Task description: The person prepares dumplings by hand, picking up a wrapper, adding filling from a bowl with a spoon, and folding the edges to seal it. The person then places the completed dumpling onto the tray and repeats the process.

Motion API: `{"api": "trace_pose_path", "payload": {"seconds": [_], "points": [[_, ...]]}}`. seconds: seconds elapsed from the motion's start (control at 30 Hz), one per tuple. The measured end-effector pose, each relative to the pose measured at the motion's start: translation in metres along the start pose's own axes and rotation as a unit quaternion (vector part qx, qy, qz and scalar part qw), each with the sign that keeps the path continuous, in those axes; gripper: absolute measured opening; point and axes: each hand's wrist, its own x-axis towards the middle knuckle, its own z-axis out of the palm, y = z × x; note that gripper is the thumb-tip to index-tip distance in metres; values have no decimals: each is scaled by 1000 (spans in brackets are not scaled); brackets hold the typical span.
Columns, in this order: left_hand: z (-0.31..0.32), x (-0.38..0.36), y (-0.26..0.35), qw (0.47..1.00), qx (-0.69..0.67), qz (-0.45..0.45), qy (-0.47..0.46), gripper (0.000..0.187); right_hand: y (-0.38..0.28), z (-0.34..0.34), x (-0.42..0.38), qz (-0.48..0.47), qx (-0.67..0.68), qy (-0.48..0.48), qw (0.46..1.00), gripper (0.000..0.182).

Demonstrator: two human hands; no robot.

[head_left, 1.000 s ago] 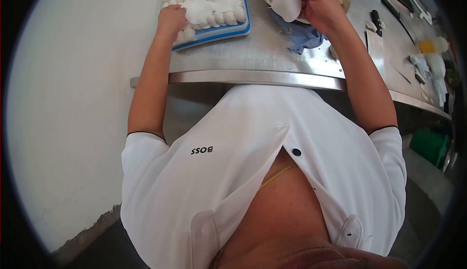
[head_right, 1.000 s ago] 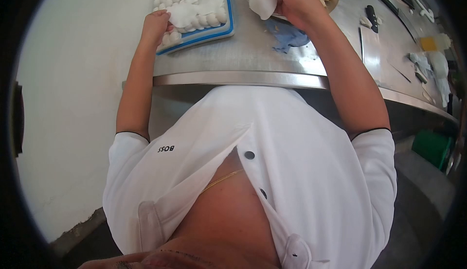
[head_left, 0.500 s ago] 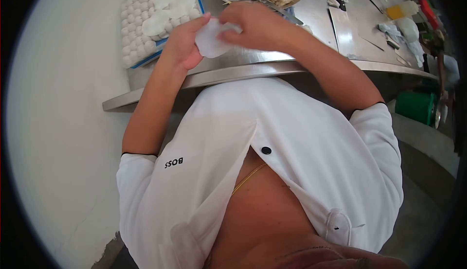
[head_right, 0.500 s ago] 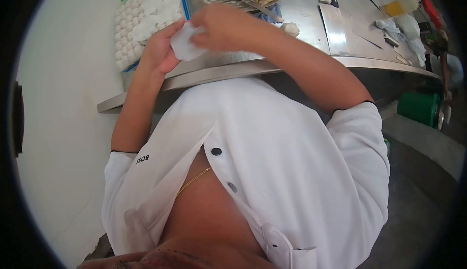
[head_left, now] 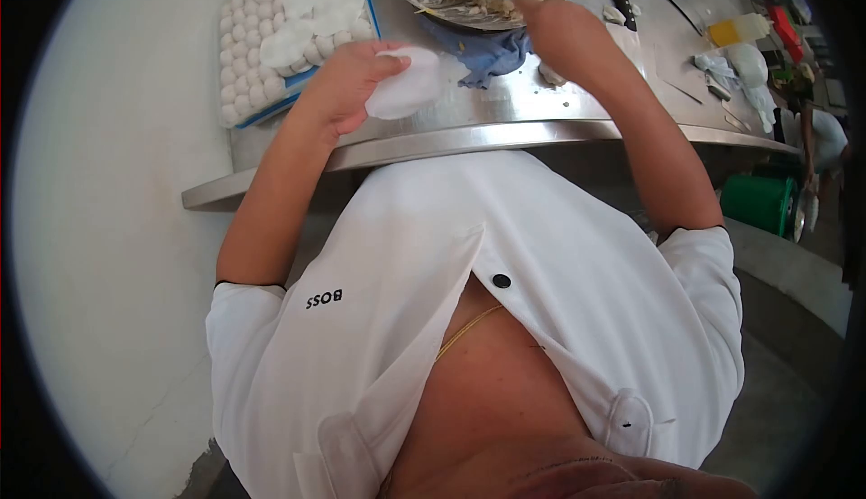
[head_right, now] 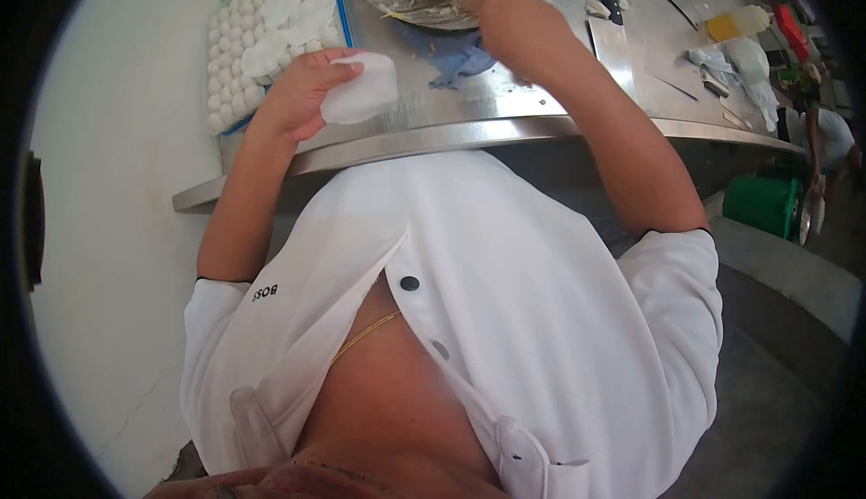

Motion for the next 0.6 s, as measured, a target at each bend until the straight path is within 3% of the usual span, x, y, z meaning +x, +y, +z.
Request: {"api": "trace_pose_path", "payload": {"seconds": [0.03,0.07,0.13,0.17,0.23,0.33,0.4,0.47,0.53,0.6], "points": [[2,-3,3,999,29,12,-6,37,7,3,3,14,-8,39,999,36],[3,-5,7,999,29,12,-7,37,20,15,11,1,-9,11,1000,33],[6,-6,16,957,261,125,15,37,27,25,12,7,8,-25,1000,32],[7,-10,18,957,261,125,16,37,29,27,13,13,28,-61,998,31],[10,-18,22,803,505,298,105,36,33,24,10,-10,28,-48,998,30],[12,-22,31,774,494,349,188,32,26,0,0,-23,58,-16,998,29],[3,-12,32,767,509,330,210,31,23,-7,0,4,67,16,998,28],[-6,-2,31,759,522,313,232,31,38,14,10,2,84,-14,996,28],[-12,5,28,851,455,212,154,30,46,20,11,-2,100,-44,994,28],[-5,3,34,862,453,169,151,29,44,18,4,-36,157,-26,987,27]]}}
